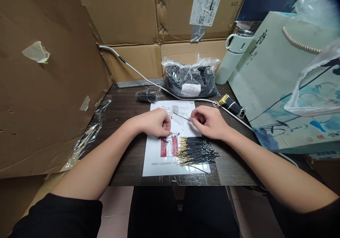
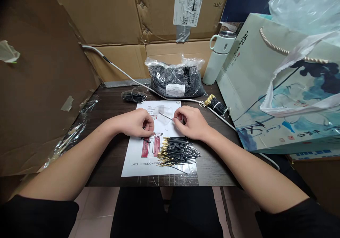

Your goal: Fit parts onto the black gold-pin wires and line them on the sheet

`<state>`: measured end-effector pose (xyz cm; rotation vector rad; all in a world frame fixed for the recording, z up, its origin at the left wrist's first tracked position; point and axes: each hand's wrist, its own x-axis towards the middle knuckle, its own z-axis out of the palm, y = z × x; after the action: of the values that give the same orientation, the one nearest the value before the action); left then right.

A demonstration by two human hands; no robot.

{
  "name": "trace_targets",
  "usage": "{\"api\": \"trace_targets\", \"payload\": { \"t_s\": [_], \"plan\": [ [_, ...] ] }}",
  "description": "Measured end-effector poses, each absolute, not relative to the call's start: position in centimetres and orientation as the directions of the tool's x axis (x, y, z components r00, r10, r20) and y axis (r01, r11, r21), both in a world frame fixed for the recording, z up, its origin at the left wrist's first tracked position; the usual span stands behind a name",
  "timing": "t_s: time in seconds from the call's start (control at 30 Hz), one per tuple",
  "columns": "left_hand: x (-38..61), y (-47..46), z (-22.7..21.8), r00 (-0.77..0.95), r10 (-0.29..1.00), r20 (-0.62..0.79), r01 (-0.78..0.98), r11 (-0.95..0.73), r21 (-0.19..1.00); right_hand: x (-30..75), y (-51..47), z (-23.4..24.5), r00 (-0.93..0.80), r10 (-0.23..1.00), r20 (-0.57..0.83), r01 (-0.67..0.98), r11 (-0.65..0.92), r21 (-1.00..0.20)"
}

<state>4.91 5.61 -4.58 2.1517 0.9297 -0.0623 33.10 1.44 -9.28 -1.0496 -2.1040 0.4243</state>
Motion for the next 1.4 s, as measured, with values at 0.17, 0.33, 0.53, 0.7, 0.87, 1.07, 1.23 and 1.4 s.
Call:
{"api": "trace_targets", "payload": {
  "t_s": [0.17, 0.33, 0.53, 0.7, 0.87, 1.07, 1.23, 1.4],
  "plan": [
    [5.4, 5.2, -5.0, 0.722, 0.640, -0.261, 0.632, -0.459, 0.624, 34.4, 0.1, -7.4, -0.660, 0.712, 0.241, 0.472, 0.641, -0.605],
    [5.9, 5.2, -5.8, 0.752, 0.659, 0.012, 0.521, -0.605, 0.602, 34.0, 0.0, -7.6, -0.687, 0.687, 0.238, 0.462, 0.665, -0.587],
    [6.0, 6.0, -6.7, 0.627, 0.575, 0.525, 0.431, -0.818, 0.381, 34.1, 0.3, -8.1, -0.634, 0.736, 0.238, 0.543, 0.642, -0.542],
    [6.0, 5.9, -7.6, 0.753, 0.575, 0.319, 0.464, -0.809, 0.362, 34.3, 0.2, -7.9, -0.654, 0.725, 0.216, 0.537, 0.646, -0.543],
    [5.8, 6.1, -8.0, 0.702, 0.622, 0.349, 0.536, -0.783, 0.317, 34.5, 0.5, -8.2, -0.606, 0.751, 0.262, 0.576, 0.641, -0.507],
    [5.2, 6.9, -7.8, 0.589, 0.714, 0.378, 0.672, -0.693, 0.262, 34.8, 0.8, -8.1, -0.626, 0.737, 0.255, 0.554, 0.650, -0.520],
    [4.7, 7.3, -7.5, 0.544, 0.762, 0.351, 0.740, -0.633, 0.227, 34.8, 0.3, -7.2, -0.723, 0.677, 0.134, 0.487, 0.638, -0.596],
    [4.4, 7.6, -7.6, 0.531, 0.773, 0.346, 0.743, -0.621, 0.248, 34.5, -0.2, -6.6, -0.767, 0.637, 0.076, 0.464, 0.632, -0.620]
  ]
}}
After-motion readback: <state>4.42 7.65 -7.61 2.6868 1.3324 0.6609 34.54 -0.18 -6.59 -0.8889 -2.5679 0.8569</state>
